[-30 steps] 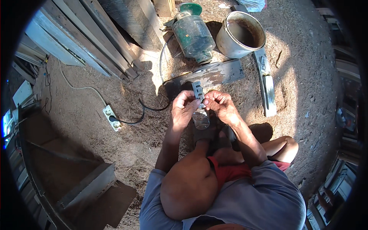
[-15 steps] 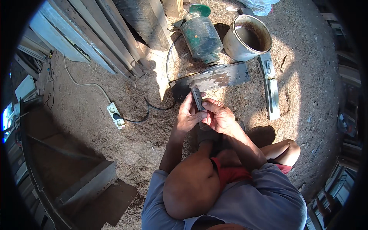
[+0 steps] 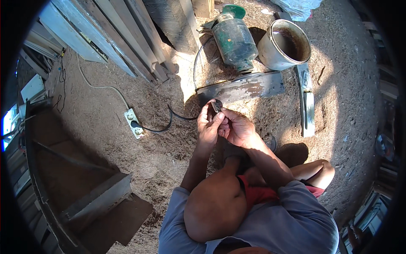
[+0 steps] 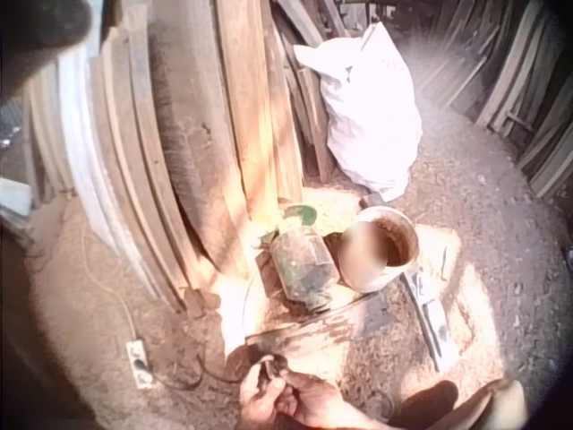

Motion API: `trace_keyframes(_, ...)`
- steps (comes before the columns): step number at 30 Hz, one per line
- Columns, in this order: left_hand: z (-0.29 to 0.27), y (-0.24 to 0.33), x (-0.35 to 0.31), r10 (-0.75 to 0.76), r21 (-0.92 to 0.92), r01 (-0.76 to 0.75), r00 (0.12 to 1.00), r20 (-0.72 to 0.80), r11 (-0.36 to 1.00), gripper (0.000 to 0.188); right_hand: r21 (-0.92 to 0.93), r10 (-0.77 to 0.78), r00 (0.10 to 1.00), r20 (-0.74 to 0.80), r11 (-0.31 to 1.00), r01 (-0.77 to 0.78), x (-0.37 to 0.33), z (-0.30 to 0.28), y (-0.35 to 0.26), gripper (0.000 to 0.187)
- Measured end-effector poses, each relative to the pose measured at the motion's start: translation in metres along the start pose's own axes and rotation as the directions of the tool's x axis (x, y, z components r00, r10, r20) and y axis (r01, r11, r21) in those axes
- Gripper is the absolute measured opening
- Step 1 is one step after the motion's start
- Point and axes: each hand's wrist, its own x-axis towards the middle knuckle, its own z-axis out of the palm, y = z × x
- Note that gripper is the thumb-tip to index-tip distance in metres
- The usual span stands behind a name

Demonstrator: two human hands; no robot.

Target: The person sharpens a small metal blade by holding it against a rotating grinding wheel and periodically dipping it into a bucket of water.

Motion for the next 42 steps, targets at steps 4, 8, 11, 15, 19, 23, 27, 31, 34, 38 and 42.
trace_keyframes(4,-0.001,0.004,0.000,-0.065,0.000,0.066,0.997,-0.041,0.998,0.049,0.015,0.006,1.000,0.015,1.000,-0.006,0.006,-0.003,0.002,0.019)
trace_keyframes(8,-0.002,0.005,0.000,-0.085,0.016,0.087,0.994,-0.062,0.996,0.049,0.031,0.016,0.999,0.028,0.999,-0.017,0.007,-0.003,0.003,0.020)
trace_keyframes(11,-0.003,0.004,0.000,-0.093,0.016,0.094,0.994,-0.060,0.995,0.049,0.027,0.013,1.000,0.017,1.000,-0.014,0.007,-0.005,0.003,0.020)
trace_keyframes(15,-0.003,0.003,0.001,-0.110,0.017,0.111,0.992,-0.059,0.994,0.049,0.030,0.006,1.000,0.030,1.000,-0.007,0.007,-0.006,0.003,0.020)
trace_keyframes(19,-0.004,0.003,0.001,-0.126,0.004,0.126,0.991,-0.040,0.992,0.049,0.020,0.019,1.000,0.024,1.000,-0.020,0.004,-0.003,0.000,0.020)
trace_keyframes(23,-0.018,-0.003,0.005,0.072,0.077,-0.081,0.991,0.113,0.994,0.063,-0.051,0.002,1.000,-0.011,0.999,-0.002,-0.007,0.010,-0.005,0.016)
trace_keyframes(27,-0.015,0.011,0.009,0.105,0.041,-0.121,0.954,0.282,0.992,0.087,-0.126,-0.028,0.997,0.078,0.991,0.038,-0.006,-0.014,-0.009,0.016)
trace_keyframes(31,-0.020,0.014,0.011,0.083,-0.103,-0.047,0.922,0.377,0.994,0.095,-0.143,-0.028,0.995,0.098,0.989,0.042,-0.011,-0.015,-0.009,0.019)
trace_keyframes(34,-0.024,0.002,0.010,-0.067,-0.239,0.169,0.921,0.384,0.956,0.091,-0.153,-0.039,0.993,0.116,0.987,0.056,-0.011,-0.019,-0.006,0.021)
trace_keyframes(38,-0.027,-0.007,0.008,-0.068,-0.370,0.280,0.868,0.493,0.886,0.073,-0.187,-0.048,0.994,0.102,0.980,0.066,-0.010,-0.022,-0.002,0.018)
trace_keyframes(42,-0.026,-0.009,0.004,-0.061,-0.362,0.251,0.885,0.461,0.898,0.056,-0.221,-0.036,0.998,0.042,0.974,0.045,-0.012,-0.021,-0.001,0.017)
